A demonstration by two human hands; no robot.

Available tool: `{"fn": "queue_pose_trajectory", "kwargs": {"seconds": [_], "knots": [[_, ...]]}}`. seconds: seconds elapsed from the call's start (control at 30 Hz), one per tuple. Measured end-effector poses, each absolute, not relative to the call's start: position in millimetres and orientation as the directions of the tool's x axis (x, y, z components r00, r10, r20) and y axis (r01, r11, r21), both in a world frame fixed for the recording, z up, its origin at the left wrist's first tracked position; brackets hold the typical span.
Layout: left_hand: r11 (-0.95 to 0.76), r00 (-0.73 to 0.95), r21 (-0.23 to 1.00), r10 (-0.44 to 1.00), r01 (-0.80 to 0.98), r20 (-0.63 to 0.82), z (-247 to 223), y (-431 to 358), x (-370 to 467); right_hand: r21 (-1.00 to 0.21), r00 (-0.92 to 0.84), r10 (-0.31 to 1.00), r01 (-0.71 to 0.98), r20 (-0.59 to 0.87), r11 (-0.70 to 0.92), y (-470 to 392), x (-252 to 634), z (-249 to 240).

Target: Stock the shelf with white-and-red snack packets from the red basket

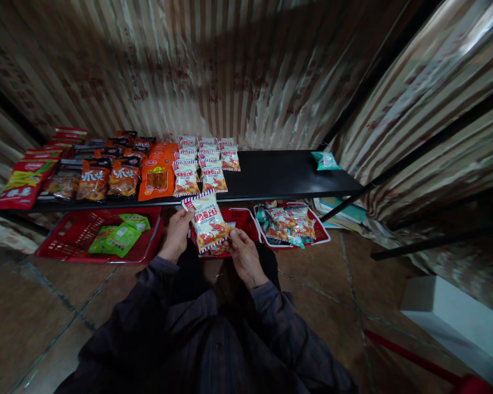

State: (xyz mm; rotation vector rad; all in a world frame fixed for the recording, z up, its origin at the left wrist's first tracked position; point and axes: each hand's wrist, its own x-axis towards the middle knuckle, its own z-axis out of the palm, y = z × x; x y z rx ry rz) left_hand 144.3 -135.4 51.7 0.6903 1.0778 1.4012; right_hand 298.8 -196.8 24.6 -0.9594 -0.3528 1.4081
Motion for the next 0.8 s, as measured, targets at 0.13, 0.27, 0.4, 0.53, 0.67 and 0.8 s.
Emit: {"fn": "queue_pose_trajectory", "kwargs": {"seconds": [0.13,0.27,0.4,0.53,0.67,0.8], "knots": [[0.164,-0.103,0.884,0.968,-0.437,-0.230,53.8,-133.2,142.9,-0.741,0.206,0.931,-0.665,-0.300,-0.092,-198.5,298.9,21.8],[0.189,-0.076,0.882,0.967,-0.433,-0.244,57.0,-128.4,141.2,-0.731,0.226,0.925,-0.678,-0.307,-0.077,-201.9,295.0,19.2],[0.190,-0.043,0.910,0.974,-0.369,-0.221,62.8,-124.7,137.5,-0.724,0.260,0.914,-0.688,-0.311,-0.050,-202.8,294.8,19.9],[0.115,-0.082,0.965,0.987,-0.236,-0.138,76.5,-115.0,131.9,-0.741,0.308,0.905,-0.672,-0.292,-0.011,-203.8,297.2,21.2],[-0.041,-0.003,0.994,0.999,0.104,0.042,93.6,-94.1,125.2,-0.775,0.318,0.910,-0.631,-0.267,-0.006,-204.3,302.1,20.3],[-0.114,0.228,0.921,0.973,0.373,0.028,107.2,-77.3,126.7,-0.819,0.314,0.925,-0.574,-0.213,0.007,-202.9,307.8,18.6]]}}
